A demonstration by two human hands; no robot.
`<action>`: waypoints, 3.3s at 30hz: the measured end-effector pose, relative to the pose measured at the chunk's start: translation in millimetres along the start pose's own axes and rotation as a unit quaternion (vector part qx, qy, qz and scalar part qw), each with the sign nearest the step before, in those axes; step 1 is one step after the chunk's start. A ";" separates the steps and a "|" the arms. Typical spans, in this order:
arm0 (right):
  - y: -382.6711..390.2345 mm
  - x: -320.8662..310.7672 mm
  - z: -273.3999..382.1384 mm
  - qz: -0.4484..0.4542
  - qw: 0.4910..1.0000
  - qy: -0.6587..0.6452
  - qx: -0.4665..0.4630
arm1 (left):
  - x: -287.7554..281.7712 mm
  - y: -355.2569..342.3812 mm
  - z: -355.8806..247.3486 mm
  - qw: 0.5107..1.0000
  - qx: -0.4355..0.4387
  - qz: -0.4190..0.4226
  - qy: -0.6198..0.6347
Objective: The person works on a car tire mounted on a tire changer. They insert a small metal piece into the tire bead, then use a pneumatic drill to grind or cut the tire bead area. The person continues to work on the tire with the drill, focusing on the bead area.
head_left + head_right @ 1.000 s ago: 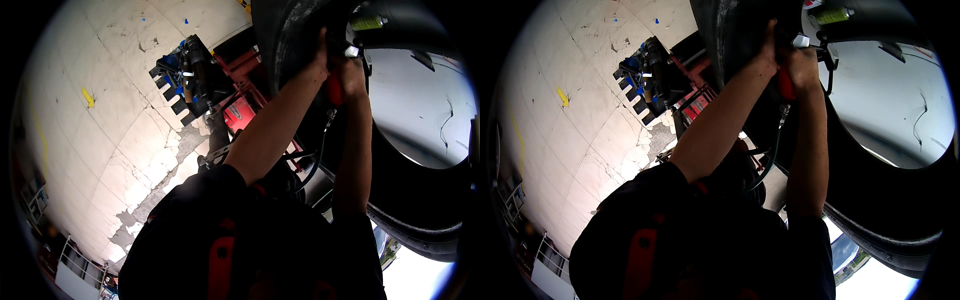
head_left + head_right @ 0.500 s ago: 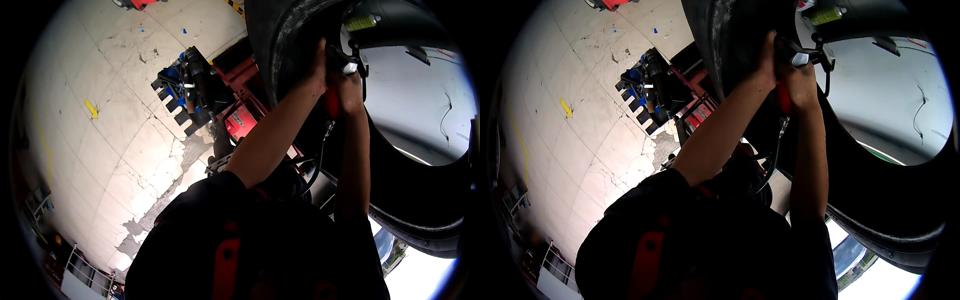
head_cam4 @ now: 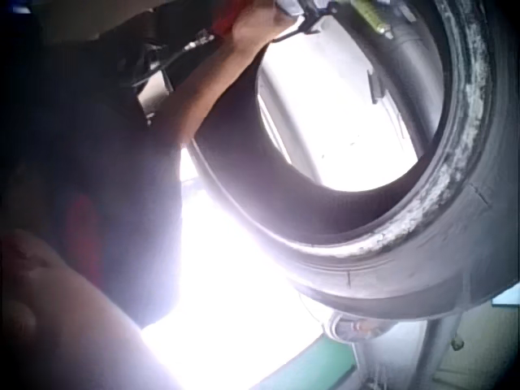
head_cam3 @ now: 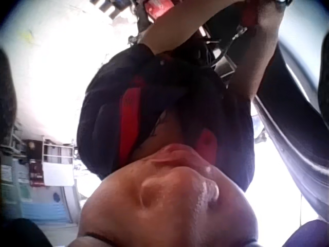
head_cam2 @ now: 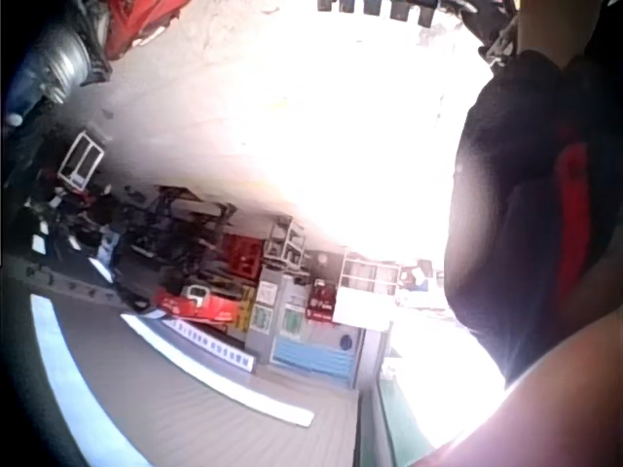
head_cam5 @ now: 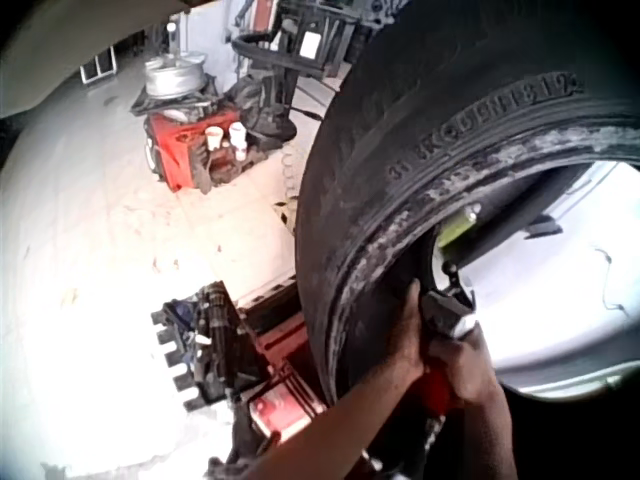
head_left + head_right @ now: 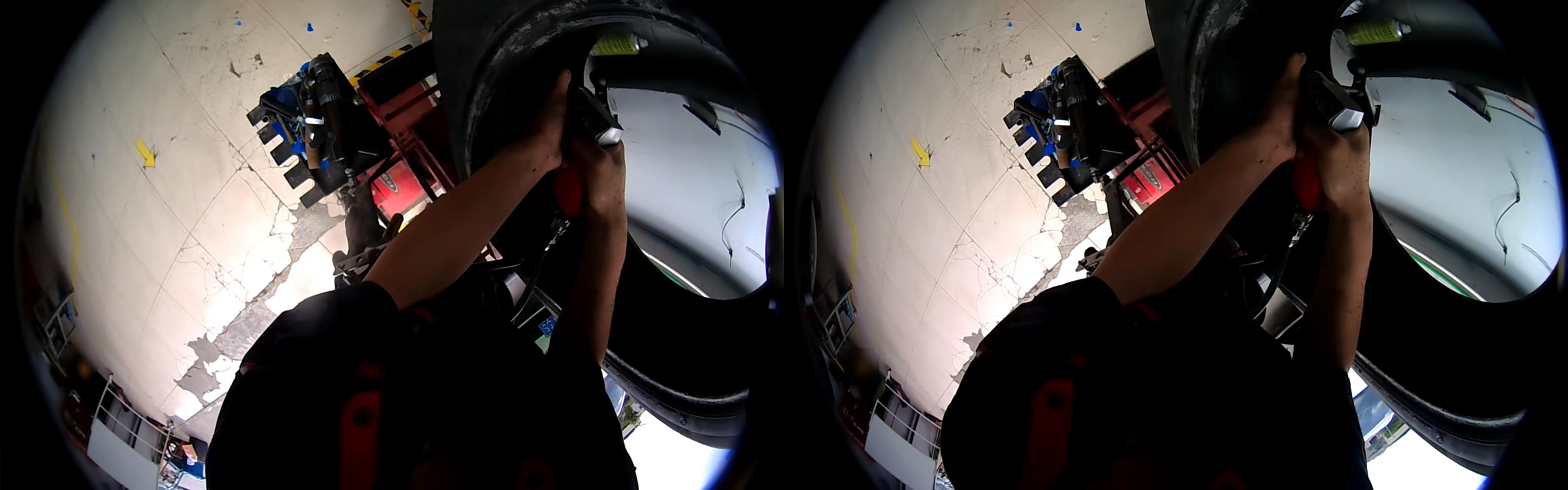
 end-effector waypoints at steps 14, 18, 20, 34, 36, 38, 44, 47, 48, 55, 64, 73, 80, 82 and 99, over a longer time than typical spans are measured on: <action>-10.8 -4.9 -10.4 0.021 0.999 -0.013 0.028 | -8.5 -4.7 -4.2 0.995 0.009 -0.025 -0.100; -25.4 3.4 -9.3 -0.005 0.998 0.042 0.046 | -17.7 -16.8 -23.4 0.986 0.061 -0.094 -0.125; -24.7 4.0 -17.4 0.023 0.999 -0.005 0.028 | -15.1 -8.0 -23.5 0.984 0.032 -0.061 -0.162; -16.4 0.0 -19.4 0.024 0.999 -0.023 0.016 | -0.3 7.6 -14.0 0.993 0.023 -0.052 -0.100; -9.3 0.6 -16.2 0.026 1.000 -0.014 -0.008 | 6.7 22.4 -14.7 0.998 0.028 -0.029 -0.051; -9.0 -1.7 -17.0 0.013 0.998 -0.049 0.023 | 1.0 12.0 -10.3 0.996 0.044 -0.066 -0.045; -26.4 -1.0 -22.4 -0.006 1.000 0.026 0.010 | -4.5 13.2 -36.5 0.988 -0.066 0.131 -0.045; -14.2 0.7 -18.6 0.046 0.997 -0.063 0.028 | 6.8 13.9 -28.5 0.992 -0.054 0.105 -0.050; -5.9 4.0 -9.5 0.039 0.997 -0.065 0.020 | 2.8 2.3 -16.2 0.996 -0.004 0.061 -0.064; -34.5 2.2 -12.5 0.026 0.999 -0.031 0.017 | -9.8 -12.1 -23.0 0.980 0.080 -0.128 -0.128; -12.9 -2.0 -14.6 -0.020 0.994 -0.081 0.064 | -7.5 1.1 -14.2 0.986 0.022 -0.101 -0.132; -5.7 -12.3 -22.2 0.037 0.990 -0.129 0.044 | 2.5 4.4 -6.9 0.984 0.007 -0.046 -0.175; -26.2 -1.5 -19.1 0.025 0.996 -0.063 0.063 | -13.1 -13.8 -21.7 0.979 0.034 -0.103 -0.173; -16.8 -0.5 -15.8 0.038 0.998 -0.043 0.041 | -6.0 4.2 -19.4 0.984 0.019 -0.057 -0.166; -23.4 -6.5 -17.2 0.011 0.997 -0.041 0.060 | -7.7 0.6 -14.3 0.976 0.031 -0.102 -0.192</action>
Point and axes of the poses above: each hand's wrist, its own y-axis away from the middle knuckle, its own x-axis out of the palm, z = x × y, the point moved 5 cm from there along -y, towards the middle knuckle, and after that the axes turned 10 degrees about y, right-handed, at the moved point
